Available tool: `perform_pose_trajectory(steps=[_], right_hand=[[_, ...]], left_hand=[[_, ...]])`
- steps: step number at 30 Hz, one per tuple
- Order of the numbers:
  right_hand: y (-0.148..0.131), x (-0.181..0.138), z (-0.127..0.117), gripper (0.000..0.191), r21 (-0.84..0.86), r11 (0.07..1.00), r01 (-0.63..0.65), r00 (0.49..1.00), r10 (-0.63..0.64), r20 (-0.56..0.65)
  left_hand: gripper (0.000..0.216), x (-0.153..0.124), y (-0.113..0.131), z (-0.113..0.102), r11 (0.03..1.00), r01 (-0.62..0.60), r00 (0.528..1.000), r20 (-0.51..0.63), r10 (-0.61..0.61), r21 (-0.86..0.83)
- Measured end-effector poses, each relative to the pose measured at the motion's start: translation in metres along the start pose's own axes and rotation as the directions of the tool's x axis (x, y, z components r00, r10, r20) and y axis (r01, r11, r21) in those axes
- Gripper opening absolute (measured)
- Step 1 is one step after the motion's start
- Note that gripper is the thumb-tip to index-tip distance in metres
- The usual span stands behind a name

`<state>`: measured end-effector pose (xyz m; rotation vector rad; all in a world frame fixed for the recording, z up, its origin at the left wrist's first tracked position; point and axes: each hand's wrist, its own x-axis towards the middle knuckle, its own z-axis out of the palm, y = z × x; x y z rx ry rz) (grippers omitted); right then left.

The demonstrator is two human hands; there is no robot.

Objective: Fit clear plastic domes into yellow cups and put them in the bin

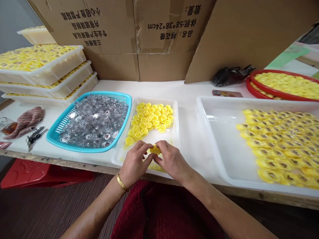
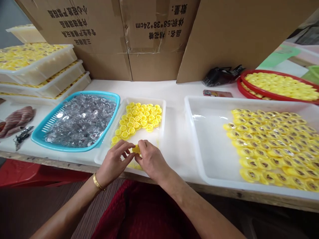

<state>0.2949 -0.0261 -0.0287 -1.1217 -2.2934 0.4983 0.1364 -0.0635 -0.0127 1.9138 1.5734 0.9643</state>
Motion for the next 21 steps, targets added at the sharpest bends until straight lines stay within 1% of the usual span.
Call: perform_pose_trajectory(steps=[5,7,10,12,14,16,19,21], right_hand=[[0.006,-0.004,0.003,0.027,-0.061,0.994,0.093,0.994,-0.096,-0.060],[0.008,-0.005,0.005,0.028,-0.062,0.994,0.086,0.991,-0.092,-0.099],[0.010,-0.005,0.008,0.027,-0.036,0.998,0.047,0.985,-0.052,-0.165],[0.011,-0.006,0.009,0.028,-0.020,0.998,0.052,0.982,-0.055,-0.179],[0.011,-0.007,0.010,0.028,-0.011,0.997,0.075,0.982,-0.076,-0.172],[0.011,-0.007,0.010,0.027,0.000,0.996,0.088,0.983,-0.087,-0.165],[0.011,-0.007,0.010,0.028,0.004,0.996,0.084,0.981,-0.082,-0.177],[0.011,-0.006,0.011,0.027,-0.013,0.997,0.074,0.975,-0.075,-0.210]], left_hand=[[0.005,0.004,0.003,0.007,0.998,0.052,0.998,0.046,-0.053,0.030],[0.009,0.004,0.003,0.009,0.997,0.081,0.996,0.041,-0.081,0.008],[0.009,0.003,0.002,0.009,0.991,0.125,0.992,-0.009,-0.126,-0.039],[0.005,0.004,0.001,0.010,0.991,0.118,0.992,-0.031,-0.121,-0.070],[0.011,0.005,0.001,0.012,0.992,0.092,0.995,-0.028,-0.095,-0.083],[0.012,0.006,0.002,0.014,0.995,0.070,0.997,-0.016,-0.071,-0.065],[0.006,0.007,0.003,0.015,0.998,0.063,0.998,-0.006,-0.063,-0.029],[0.011,0.005,0.002,0.014,0.996,0.078,0.997,-0.010,-0.078,-0.033]])
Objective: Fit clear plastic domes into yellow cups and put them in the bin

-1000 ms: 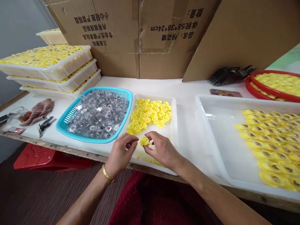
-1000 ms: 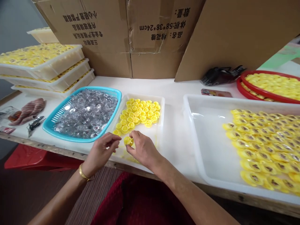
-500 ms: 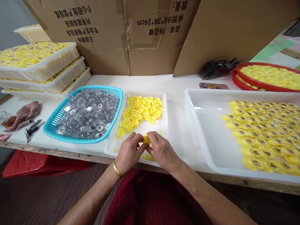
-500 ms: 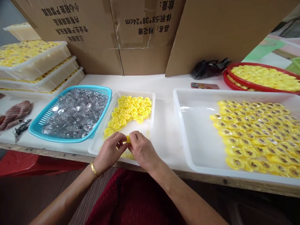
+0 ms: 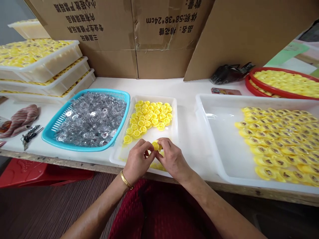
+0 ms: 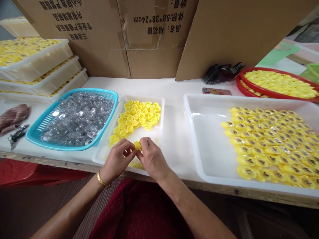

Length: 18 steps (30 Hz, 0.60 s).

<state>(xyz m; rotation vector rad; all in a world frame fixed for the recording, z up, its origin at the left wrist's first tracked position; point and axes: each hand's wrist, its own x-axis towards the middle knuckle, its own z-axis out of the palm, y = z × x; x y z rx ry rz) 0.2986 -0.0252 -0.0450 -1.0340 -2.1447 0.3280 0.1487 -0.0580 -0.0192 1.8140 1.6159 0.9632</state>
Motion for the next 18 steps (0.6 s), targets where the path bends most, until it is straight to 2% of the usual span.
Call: perform_pose_trajectory(steps=[2,5,6,8,10,14,18], right_hand=[[0.0000,0.0011,0.0001,0.026,-0.019,1.000,-0.010,1.000,0.009,-0.029],[-0.0004,0.0014,-0.0001,0.025,-0.017,1.000,0.008,0.999,-0.008,-0.039],[-0.0005,0.0010,-0.0001,0.025,-0.009,1.000,0.022,0.999,-0.022,-0.035],[-0.0003,-0.0003,0.0001,0.026,0.005,0.999,0.036,0.999,-0.036,-0.024],[0.0001,-0.0015,0.0005,0.025,0.016,1.000,0.026,0.999,-0.025,-0.020],[0.0007,-0.0009,0.0011,0.019,0.031,0.999,-0.023,0.999,0.025,-0.037],[0.0010,0.0026,0.0005,0.016,0.086,0.987,-0.136,0.987,0.143,-0.076]], left_hand=[[0.013,-0.0019,-0.0020,-0.0017,0.999,0.024,1.000,-0.016,-0.025,-0.027],[0.001,-0.0023,-0.0033,-0.0026,0.997,0.037,0.999,-0.036,-0.040,-0.075],[0.007,-0.0015,-0.0028,-0.0019,0.996,0.030,0.999,-0.037,-0.033,-0.079],[0.010,0.0012,-0.0007,0.0006,0.998,0.007,0.999,-0.033,-0.009,-0.056],[0.004,0.0040,0.0019,0.0032,1.000,-0.009,1.000,-0.027,0.008,-0.027],[0.010,0.0052,0.0027,0.0034,0.999,-0.007,1.000,-0.015,0.006,-0.046],[0.011,0.0016,-0.0039,-0.0033,1.000,0.017,1.000,-0.009,-0.017,0.005]])
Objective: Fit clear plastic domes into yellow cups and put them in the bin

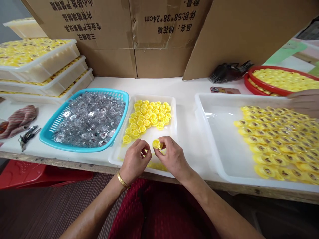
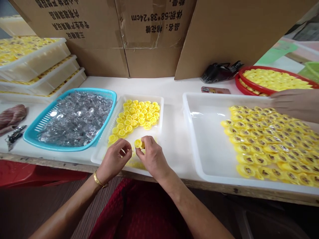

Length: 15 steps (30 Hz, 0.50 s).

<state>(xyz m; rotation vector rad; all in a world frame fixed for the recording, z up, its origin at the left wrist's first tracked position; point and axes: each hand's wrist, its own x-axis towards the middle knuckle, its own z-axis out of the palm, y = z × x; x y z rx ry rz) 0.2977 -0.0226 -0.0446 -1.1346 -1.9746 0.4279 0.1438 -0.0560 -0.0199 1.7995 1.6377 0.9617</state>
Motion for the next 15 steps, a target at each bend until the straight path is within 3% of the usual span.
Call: perform_pose_trajectory(steps=[4,8,15], right_hand=[[-0.001,0.002,-0.001,0.014,0.066,0.994,-0.082,0.997,0.083,-0.004],[-0.004,0.004,-0.003,0.013,0.097,0.983,-0.153,0.988,0.151,0.026],[-0.012,0.010,-0.010,0.015,0.124,0.964,-0.237,0.963,0.216,0.163]], left_hand=[[0.010,-0.001,-0.006,-0.007,0.998,0.035,0.999,0.009,-0.036,0.061],[0.012,0.000,-0.004,-0.009,0.999,0.049,0.999,-0.006,-0.049,0.002],[0.015,0.001,0.008,-0.008,0.992,-0.097,0.994,-0.057,0.093,-0.078]])
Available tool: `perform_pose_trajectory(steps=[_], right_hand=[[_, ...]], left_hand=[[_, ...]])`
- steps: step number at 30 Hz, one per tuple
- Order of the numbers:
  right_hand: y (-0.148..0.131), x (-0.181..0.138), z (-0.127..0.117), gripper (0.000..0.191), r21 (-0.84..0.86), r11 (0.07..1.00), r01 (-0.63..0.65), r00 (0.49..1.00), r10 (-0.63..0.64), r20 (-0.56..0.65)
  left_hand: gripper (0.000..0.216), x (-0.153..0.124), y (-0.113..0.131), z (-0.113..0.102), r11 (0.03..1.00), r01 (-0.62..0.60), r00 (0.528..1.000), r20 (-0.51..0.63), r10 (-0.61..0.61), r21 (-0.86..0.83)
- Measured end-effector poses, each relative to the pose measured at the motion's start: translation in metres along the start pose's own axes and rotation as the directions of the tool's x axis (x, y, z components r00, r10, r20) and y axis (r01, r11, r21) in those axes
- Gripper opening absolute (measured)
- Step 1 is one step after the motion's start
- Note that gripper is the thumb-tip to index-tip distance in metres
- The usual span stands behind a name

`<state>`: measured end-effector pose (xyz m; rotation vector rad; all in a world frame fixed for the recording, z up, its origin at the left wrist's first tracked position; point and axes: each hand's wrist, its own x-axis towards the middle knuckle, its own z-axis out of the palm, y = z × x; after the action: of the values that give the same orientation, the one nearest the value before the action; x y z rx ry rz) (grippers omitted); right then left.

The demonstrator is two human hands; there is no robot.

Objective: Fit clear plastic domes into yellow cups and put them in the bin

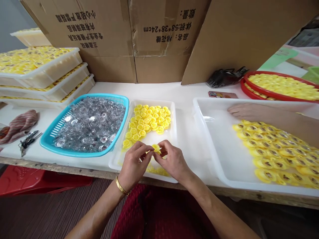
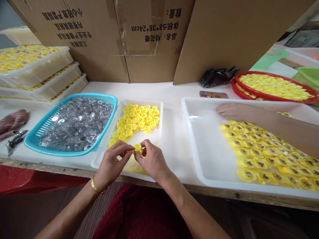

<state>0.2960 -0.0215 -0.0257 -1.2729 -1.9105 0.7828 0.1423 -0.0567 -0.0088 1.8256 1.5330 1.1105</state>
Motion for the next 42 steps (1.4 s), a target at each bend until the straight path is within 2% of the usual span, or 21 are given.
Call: perform_pose_trajectory(steps=[4,9,12,17,20,22,25,26,28,30,33,36,39,42], right_hand=[[-0.004,0.000,-0.003,0.016,0.046,0.999,-0.017,0.998,0.015,0.053],[-0.001,-0.002,-0.002,0.016,0.058,0.998,-0.027,0.998,0.024,0.065],[0.001,-0.002,-0.002,0.015,0.074,0.997,-0.021,0.998,0.017,0.055],[0.000,-0.003,-0.004,0.015,0.123,0.992,0.036,0.999,-0.039,0.024],[-0.001,-0.004,-0.004,0.015,0.226,0.974,0.009,1.000,-0.013,0.016],[0.000,-0.004,-0.002,0.021,0.321,0.946,-0.046,0.999,0.051,-0.009],[0.001,-0.004,0.001,0.031,0.377,0.919,-0.113,0.991,0.133,-0.027],[0.001,-0.004,0.001,0.031,0.363,0.923,-0.127,0.989,0.146,-0.024],[0.001,-0.004,0.002,0.030,0.322,0.937,-0.139,0.988,0.153,-0.021],[0.000,-0.003,0.001,0.029,0.295,0.946,-0.137,0.988,0.153,-0.032],[-0.001,-0.003,0.001,0.029,0.278,0.951,-0.137,0.987,0.155,-0.044],[-0.001,-0.003,0.001,0.028,0.267,0.955,-0.132,0.988,0.149,-0.046],[0.000,-0.004,0.001,0.028,0.248,0.962,-0.113,0.989,0.132,-0.062],[0.001,-0.004,0.001,0.027,0.232,0.969,-0.080,0.991,0.103,-0.086]], left_hand=[[0.018,0.000,0.003,0.000,1.000,-0.008,1.000,-0.006,0.009,0.022],[0.021,-0.002,0.001,-0.007,0.995,0.077,0.996,-0.045,-0.079,-0.058],[0.021,0.000,-0.004,-0.021,0.993,0.098,0.991,-0.086,-0.103,-0.061],[0.021,0.004,-0.011,-0.056,0.985,0.125,0.966,-0.241,-0.094,0.116],[0.021,0.000,-0.014,-0.066,0.975,0.161,0.956,-0.270,-0.114,0.156],[0.019,-0.003,-0.016,-0.063,0.979,0.132,0.972,-0.215,-0.096,0.155],[0.016,0.000,-0.018,-0.047,0.978,0.052,0.997,0.045,-0.063,0.200],[0.015,0.002,-0.018,-0.040,0.966,0.028,0.984,0.162,-0.071,0.257],[0.012,0.010,-0.019,-0.025,0.913,-0.035,0.924,0.361,-0.125,0.406],[0.013,0.019,-0.018,-0.010,0.850,-0.102,0.865,0.469,-0.182,0.517],[0.017,0.029,-0.016,0.008,0.808,-0.150,0.833,0.513,-0.207,0.570],[0.011,0.031,-0.013,0.018,0.779,-0.180,0.815,0.535,-0.224,0.600],[0.018,0.028,-0.011,0.021,0.764,-0.190,0.804,0.544,-0.239,0.616],[0.015,0.026,-0.010,0.018,0.757,-0.186,0.804,0.540,-0.249,0.626]])
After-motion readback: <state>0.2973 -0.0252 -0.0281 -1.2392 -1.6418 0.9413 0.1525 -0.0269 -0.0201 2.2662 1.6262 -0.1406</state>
